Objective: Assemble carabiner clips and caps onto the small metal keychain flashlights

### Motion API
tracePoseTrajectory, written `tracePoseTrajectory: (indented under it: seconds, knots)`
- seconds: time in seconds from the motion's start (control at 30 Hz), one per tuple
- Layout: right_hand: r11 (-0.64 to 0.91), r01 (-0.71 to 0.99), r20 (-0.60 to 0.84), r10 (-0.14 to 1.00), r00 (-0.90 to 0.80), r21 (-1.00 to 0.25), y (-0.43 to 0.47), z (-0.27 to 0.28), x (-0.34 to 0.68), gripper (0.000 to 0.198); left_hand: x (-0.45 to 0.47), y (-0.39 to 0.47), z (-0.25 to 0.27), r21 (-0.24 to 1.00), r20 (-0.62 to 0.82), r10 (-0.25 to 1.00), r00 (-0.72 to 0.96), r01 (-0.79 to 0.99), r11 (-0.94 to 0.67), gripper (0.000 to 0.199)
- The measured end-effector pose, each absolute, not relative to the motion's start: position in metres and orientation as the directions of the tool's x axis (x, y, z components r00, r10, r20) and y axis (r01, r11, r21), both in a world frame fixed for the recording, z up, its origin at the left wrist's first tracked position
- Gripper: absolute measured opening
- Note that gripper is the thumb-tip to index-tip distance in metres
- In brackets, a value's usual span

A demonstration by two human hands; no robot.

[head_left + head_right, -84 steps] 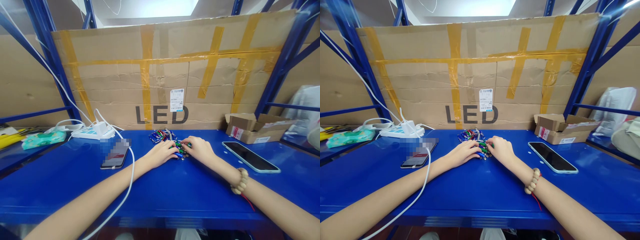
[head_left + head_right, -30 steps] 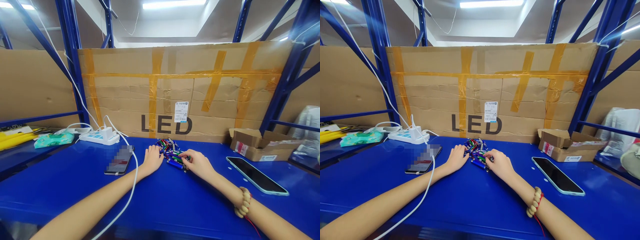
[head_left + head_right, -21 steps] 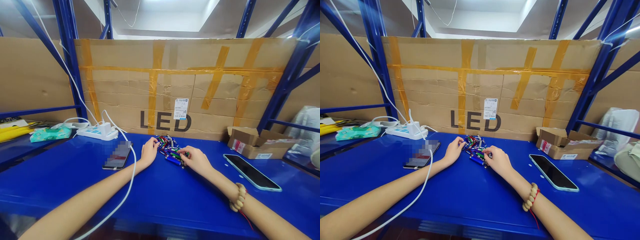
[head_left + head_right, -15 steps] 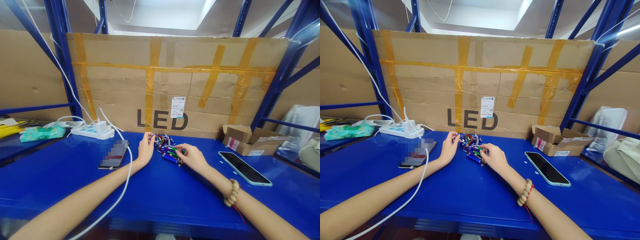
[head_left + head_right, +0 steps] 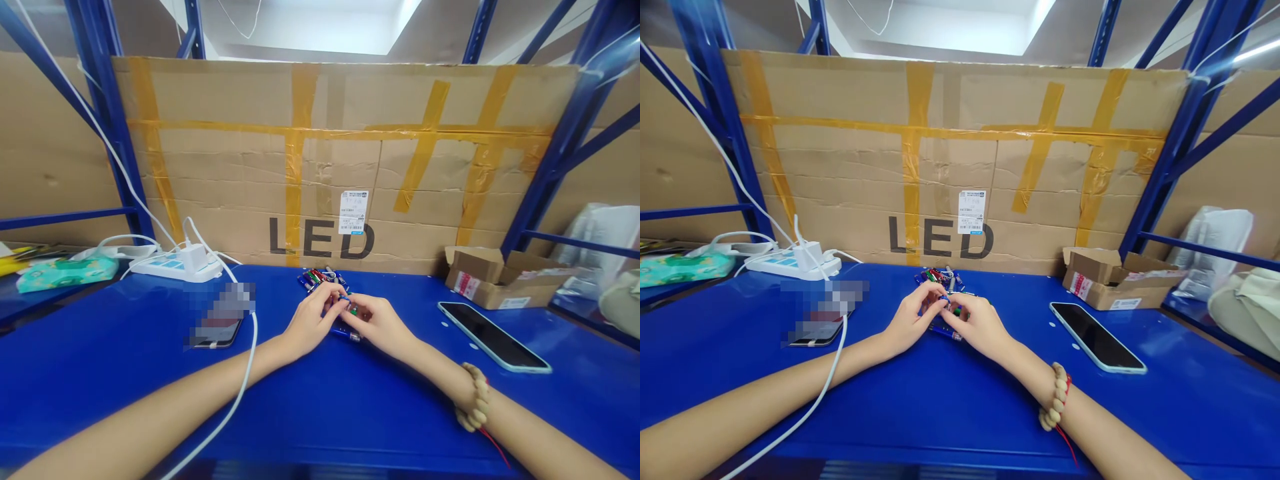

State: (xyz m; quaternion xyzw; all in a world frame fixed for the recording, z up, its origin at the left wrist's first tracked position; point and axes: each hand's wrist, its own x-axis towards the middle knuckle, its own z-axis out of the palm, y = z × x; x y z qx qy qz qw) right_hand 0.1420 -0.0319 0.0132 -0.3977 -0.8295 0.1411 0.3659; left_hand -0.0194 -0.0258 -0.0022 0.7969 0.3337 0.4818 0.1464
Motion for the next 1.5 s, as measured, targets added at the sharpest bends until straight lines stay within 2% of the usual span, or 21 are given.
tracePoseTrajectory:
  seconds: [0.1,0.17,0.27,0.4,0.5,0.6,0.67,0.77,0.83,0.93,1.13,1.4,1.5]
  knots:
    - [0.555,0.438,0.433,0.830,-0.352,-0.707,-0.030,0.011,0.143,0.026,-0.020,-0.023,-0.003,0.572,0.636,0.711,0.301,0.435,-0.696,0.027]
    - [0.487,0.322,0.398,0.865,-0.306,-0.812,-0.028,0.009,0.144,0.030,-0.019,-0.020,-0.003,0.567,0.596,0.740,0.311,0.489,-0.662,0.026]
    - [0.428,0.211,0.366,0.888,-0.277,-0.879,-0.026,0.009,0.145,0.033,-0.019,-0.018,-0.003,0.480,0.533,0.742,0.406,0.577,-0.661,0.032]
    - [0.383,0.147,0.341,0.907,-0.248,-0.912,-0.024,0.010,0.145,0.036,-0.016,-0.020,-0.003,0.342,0.509,0.717,0.476,0.653,-0.676,0.030]
    - [0.332,0.094,0.312,0.933,-0.182,-0.938,-0.022,0.011,0.145,0.039,-0.017,-0.024,-0.003,0.325,0.577,0.681,0.451,0.638,-0.698,0.032]
    - [0.317,0.031,0.315,0.947,-0.070,-0.948,-0.019,0.011,0.148,0.043,-0.019,-0.027,-0.002,0.273,0.715,0.573,0.399,0.596,-0.755,0.046]
    - [0.366,-0.018,0.365,0.930,0.038,-0.930,-0.016,0.011,0.152,0.045,-0.021,-0.029,0.000,0.142,0.750,0.468,0.467,0.578,-0.804,0.037]
    - [0.479,-0.038,0.464,0.864,0.196,-0.877,-0.014,0.012,0.157,0.045,-0.023,-0.030,0.003,-0.071,0.611,0.343,0.713,0.481,-0.874,0.025]
    - [0.533,-0.013,0.513,0.820,0.253,-0.846,-0.014,0.013,0.158,0.043,-0.022,-0.030,0.005,-0.125,0.509,0.311,0.802,0.426,-0.896,0.021]
    - [0.573,0.066,0.567,0.776,0.274,-0.817,-0.018,0.015,0.155,0.041,-0.022,-0.029,0.005,-0.095,0.477,0.362,0.801,0.456,-0.885,0.018]
    - [0.582,0.216,0.617,0.768,0.170,-0.784,-0.028,0.017,0.148,0.038,-0.024,-0.023,0.001,-0.006,0.437,0.457,0.774,0.511,-0.860,0.013]
    - [0.567,0.208,0.598,0.790,0.135,-0.797,-0.021,0.013,0.150,0.042,-0.024,-0.019,-0.002,0.048,0.429,0.590,0.683,0.636,-0.770,0.017]
    - [0.569,0.197,0.595,0.795,0.117,-0.799,-0.021,0.012,0.149,0.042,-0.023,-0.018,-0.004,0.131,0.467,0.635,0.615,0.662,-0.738,0.024]
